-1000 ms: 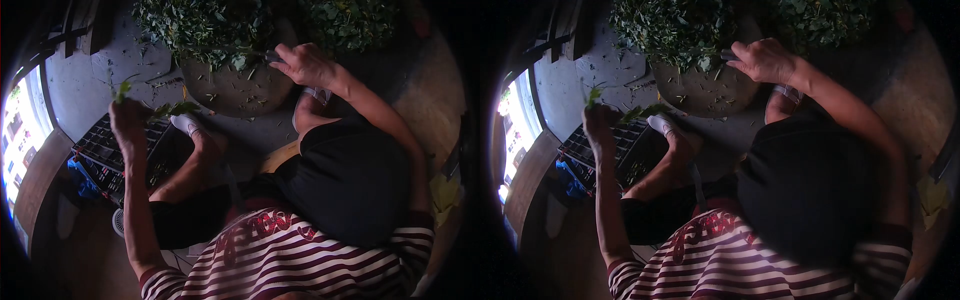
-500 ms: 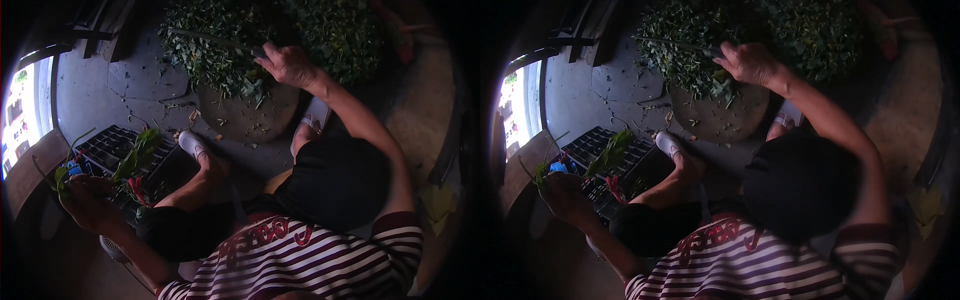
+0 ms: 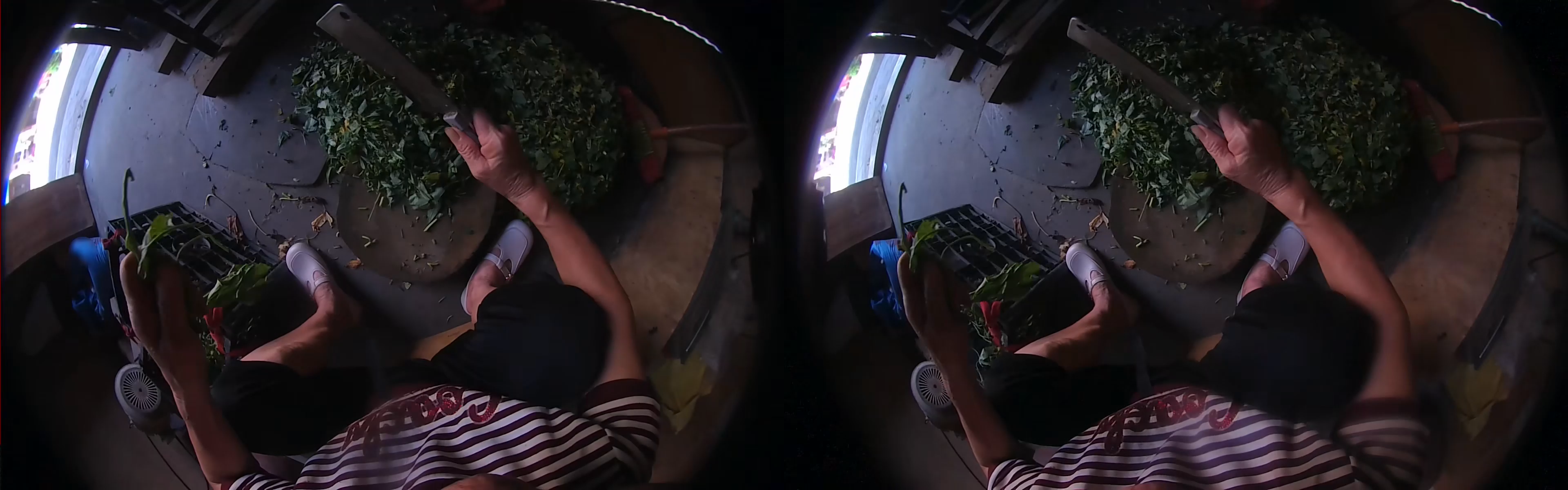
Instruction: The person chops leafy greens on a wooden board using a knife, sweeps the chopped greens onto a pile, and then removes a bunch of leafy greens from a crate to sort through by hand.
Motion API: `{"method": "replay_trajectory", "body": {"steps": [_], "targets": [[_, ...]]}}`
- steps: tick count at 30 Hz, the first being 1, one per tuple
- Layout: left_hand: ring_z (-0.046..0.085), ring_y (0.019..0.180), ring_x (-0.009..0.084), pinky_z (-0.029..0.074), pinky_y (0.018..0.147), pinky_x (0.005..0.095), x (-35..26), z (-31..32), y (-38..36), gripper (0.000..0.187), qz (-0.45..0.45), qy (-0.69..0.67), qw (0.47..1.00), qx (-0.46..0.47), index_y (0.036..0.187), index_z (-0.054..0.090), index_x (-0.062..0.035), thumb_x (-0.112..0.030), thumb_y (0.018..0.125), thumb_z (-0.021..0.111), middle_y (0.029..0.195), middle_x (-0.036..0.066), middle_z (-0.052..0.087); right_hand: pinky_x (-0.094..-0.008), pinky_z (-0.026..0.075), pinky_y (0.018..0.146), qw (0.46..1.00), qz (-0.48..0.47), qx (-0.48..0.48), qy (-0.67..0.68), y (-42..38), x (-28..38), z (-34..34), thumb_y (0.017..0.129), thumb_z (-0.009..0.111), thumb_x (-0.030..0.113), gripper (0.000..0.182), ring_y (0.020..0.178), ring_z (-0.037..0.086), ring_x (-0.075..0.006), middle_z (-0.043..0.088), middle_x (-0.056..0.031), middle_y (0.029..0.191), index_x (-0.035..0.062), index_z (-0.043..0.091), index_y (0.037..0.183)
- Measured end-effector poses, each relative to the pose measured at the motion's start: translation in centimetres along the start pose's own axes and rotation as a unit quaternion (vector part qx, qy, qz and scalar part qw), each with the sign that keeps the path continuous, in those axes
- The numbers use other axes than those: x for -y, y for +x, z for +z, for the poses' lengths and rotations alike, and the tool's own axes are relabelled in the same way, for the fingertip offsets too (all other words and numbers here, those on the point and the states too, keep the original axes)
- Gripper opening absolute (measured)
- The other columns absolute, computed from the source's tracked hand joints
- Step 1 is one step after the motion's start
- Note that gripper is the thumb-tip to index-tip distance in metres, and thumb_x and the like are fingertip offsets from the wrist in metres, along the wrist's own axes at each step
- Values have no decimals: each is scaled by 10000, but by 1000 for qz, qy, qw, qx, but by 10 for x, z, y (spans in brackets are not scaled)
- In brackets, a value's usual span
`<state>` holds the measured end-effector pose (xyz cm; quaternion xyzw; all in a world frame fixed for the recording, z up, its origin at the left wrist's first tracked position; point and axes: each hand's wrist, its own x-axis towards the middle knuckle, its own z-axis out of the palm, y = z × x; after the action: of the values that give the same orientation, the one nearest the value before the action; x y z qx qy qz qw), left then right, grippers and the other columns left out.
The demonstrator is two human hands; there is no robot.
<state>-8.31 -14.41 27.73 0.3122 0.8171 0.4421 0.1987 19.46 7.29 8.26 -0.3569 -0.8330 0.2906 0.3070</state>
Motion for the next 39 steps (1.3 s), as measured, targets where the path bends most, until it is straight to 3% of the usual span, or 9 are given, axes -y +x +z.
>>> {"method": "replay_trajectory", "body": {"steps": [2, 5, 13, 19, 21, 25, 31, 32, 39], "targets": [[399, 727, 40, 335, 628, 180, -11, -3, 0, 256, -3, 46, 996, 72, 1105, 471, -42, -175, 897, 537, 862, -25, 460, -420, 427, 421, 1000, -14, -5, -18, -10, -19, 21, 854, 588, 274, 277, 521, 570, -360, 559, -161, 570, 49, 469, 744], [432, 772, 55, 359, 677, 185, -20, 10, -7, 284, -3, -7, 995, 98, 1114, 465, -33, -144, 875, 571, 894, -9, 490, -406, 429, 464, 983, 70, 110, -130, -29, -50, 43, 861, 580, 260, 258, 576, 581, -375, 585, -151, 609, 35, 471, 796], [453, 664, 63, 379, 581, 203, -18, 6, -3, 146, 25, 94, 980, 172, 963, 525, -10, -63, 838, 579, 776, 5, 515, -449, 450, 483, 969, 126, 201, -71, -17, -17, 14, 824, 611, 281, 277, 565, 582, -375, 585, -168, 611, 40, 491, 758], [414, 607, 72, 336, 525, 221, -15, 19, -5, 101, 39, 123, 979, 156, 884, 494, -1, -19, 816, 567, 698, 13, 467, -371, 437, 436, 965, -42, 243, -85, -63, -17, -28, 724, 666, 145, 196, 508, 580, -281, 564, -80, 575, 65, 488, 740], [390, 594, 77, 317, 516, 227, -11, 16, -2, 95, 25, 171, 968, 181, 871, 486, 0, -19, 817, 562, 681, 8, 442, -376, 463, 479, 915, -110, 370, -113, -75, -27, -38, 726, 642, 226, 216, 574, 610, -269, 585, -67, 592, 76, 488, 738], [358, 603, 60, 297, 511, 224, 8, 11, -1, 102, -12, 147, 971, 186, 838, 471, -3, 7, 804, 566, 666, -5, 416, -371, 479, 521, 875, -129, 453, -114, -75, -62, -43, 705, 636, 209, 195, 614, 618, -266, 602, -74, 644, 78, 497, 748], [324, 566, 69, 269, 482, 228, 0, 18, -5, 143, 18, 125, 979, 158, 792, 427, -12, -15, 806, 569, 636, -6, 397, -398, 467, 540, 895, -170, 387, -140, -17, -107, -30, 674, 674, 148, 246, 666, 593, -290, 552, -70, 685, 85, 465, 787], [324, 566, 69, 269, 482, 228, 0, 18, -5, 143, 21, 126, 979, 158, 792, 427, -12, -15, 806, 569, 636, -6, 397, -408, 489, 571, 888, -160, 402, -157, -2, -109, -29, 728, 641, 189, 207, 703, 609, -312, 597, -92, 722, 86, 491, 827], [320, 543, 81, 267, 464, 246, -3, 16, 1, 193, 31, 167, 961, 216, 742, 385, -11, -29, 797, 569, 612, 20, 393, -400, 470, 573, 878, -228, 384, -174, 66, -112, -14, 741, 638, 173, 185, 690, 588, -283, 551, -64, 703, 100, 479, 801]]}}
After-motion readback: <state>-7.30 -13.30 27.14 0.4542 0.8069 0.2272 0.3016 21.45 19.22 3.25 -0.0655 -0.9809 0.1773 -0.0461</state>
